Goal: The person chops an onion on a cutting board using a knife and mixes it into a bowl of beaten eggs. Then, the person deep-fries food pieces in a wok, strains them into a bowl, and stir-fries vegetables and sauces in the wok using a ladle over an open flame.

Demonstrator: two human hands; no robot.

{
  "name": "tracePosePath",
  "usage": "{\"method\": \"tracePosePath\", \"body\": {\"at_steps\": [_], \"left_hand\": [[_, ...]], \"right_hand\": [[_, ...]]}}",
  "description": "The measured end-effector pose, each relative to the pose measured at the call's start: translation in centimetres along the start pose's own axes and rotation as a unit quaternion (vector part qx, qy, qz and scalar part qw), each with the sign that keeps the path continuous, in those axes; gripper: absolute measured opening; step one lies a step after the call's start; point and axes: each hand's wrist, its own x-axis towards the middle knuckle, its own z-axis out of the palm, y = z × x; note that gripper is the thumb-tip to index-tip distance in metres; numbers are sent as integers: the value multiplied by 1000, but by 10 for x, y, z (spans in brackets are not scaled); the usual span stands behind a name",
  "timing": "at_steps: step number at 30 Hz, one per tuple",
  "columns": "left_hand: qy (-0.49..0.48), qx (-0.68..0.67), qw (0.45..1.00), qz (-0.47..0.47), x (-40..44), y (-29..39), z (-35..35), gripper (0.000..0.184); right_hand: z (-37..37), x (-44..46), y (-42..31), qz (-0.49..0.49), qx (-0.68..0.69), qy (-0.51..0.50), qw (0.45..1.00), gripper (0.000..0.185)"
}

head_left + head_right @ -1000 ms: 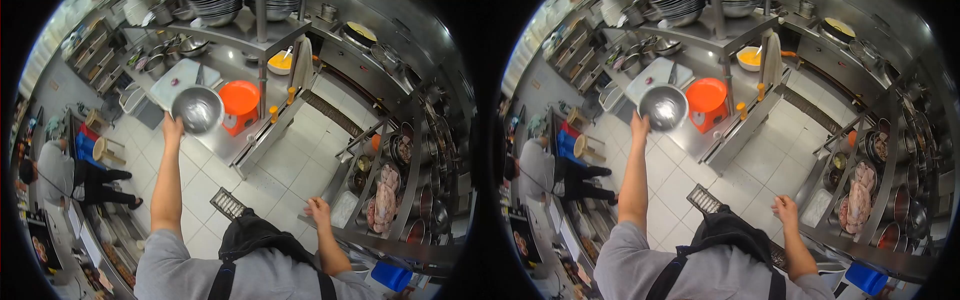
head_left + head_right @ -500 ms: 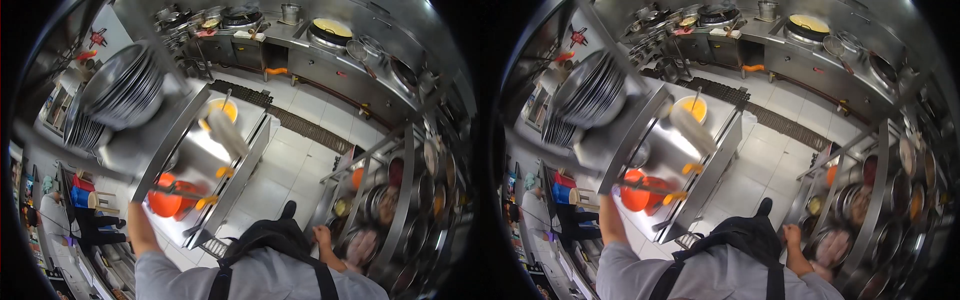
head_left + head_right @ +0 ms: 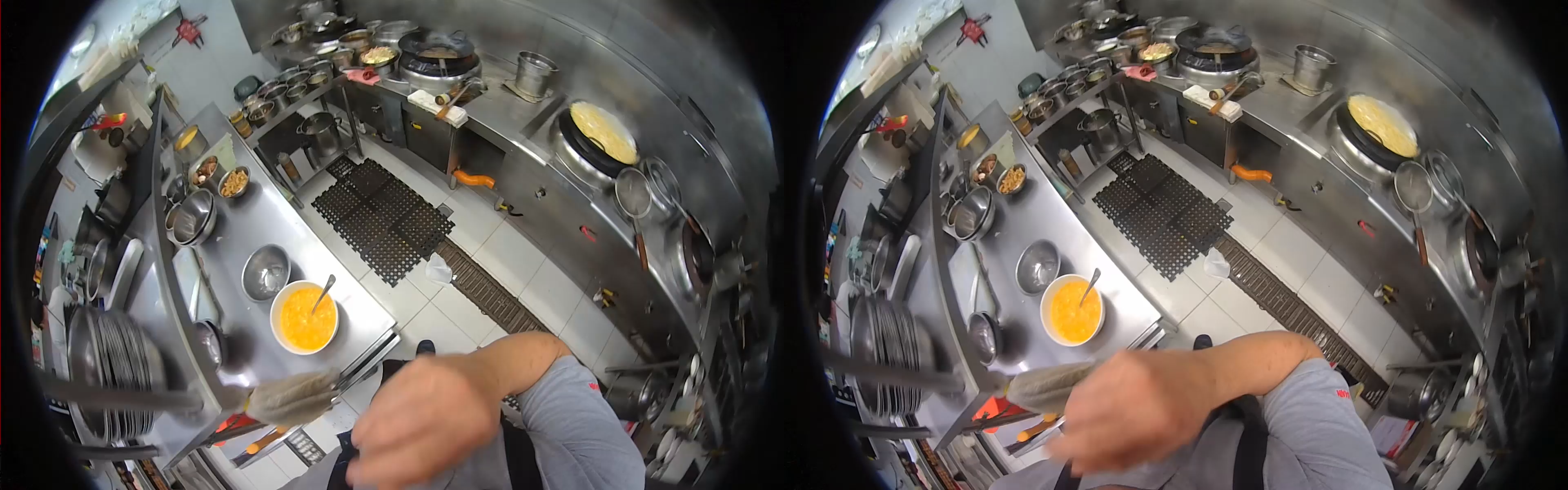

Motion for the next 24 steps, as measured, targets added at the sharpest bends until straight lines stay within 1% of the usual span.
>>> {"method": "tracePosePath", "body": {"at_steps": [2,4,5,7,8,10,11,12,13,15,16,17,18,19,20,21,22,23,24], "left_hand": [[-124,-18,991,43,10,84,43,28],[-222,-38,971,81,24,167,76,27],[-258,-44,960,98,35,211,93,26],[-309,-39,943,118,56,289,121,25],[-321,-32,939,118,66,318,137,25],[-339,-7,935,106,75,361,171,23],[-346,13,933,95,78,372,190,23],[-358,33,931,69,72,376,202,22],[-364,52,929,50,70,394,211,22],[-388,98,916,23,70,430,222,21],[-396,133,908,32,78,453,224,20],[-397,159,903,44,93,477,228,20],[-368,173,912,56,118,506,231,19],[-311,166,934,64,151,538,230,19],[-214,90,972,32,179,590,212,21],[-249,86,963,64,232,620,223,24],[-220,-3,975,38,274,656,230,28],[-151,-34,981,119,307,708,224,29],[-125,-77,980,137,338,760,212,30]], "right_hand": [[-35,-5,20,-34,69,43,996,43],[-83,-22,36,-23,75,77,994,61],[-122,-28,47,-66,24,64,995,47],[-198,-55,65,-109,-37,47,992,34],[-236,-73,78,-77,-41,13,996,28],[-310,-107,106,37,-151,-64,986,20],[-341,-124,119,124,-257,-100,953,19],[-368,-144,138,205,-223,-4,953,17],[-402,-160,169,265,-202,76,940,16],[-469,-188,220,366,-223,144,892,15],[-498,-199,243,445,-180,197,855,16],[-527,-206,266,522,-137,244,806,17],[-554,-212,289,528,-132,238,804,17],[-578,-218,311,554,-151,229,786,19],[-599,-226,334,579,-170,220,766,21],[-618,-233,357,584,-167,215,765,21],[-635,-240,381,573,-192,226,764,21],[-651,-247,408,561,-220,240,762,20],[-668,-255,439,546,-256,237,762,24]]}}
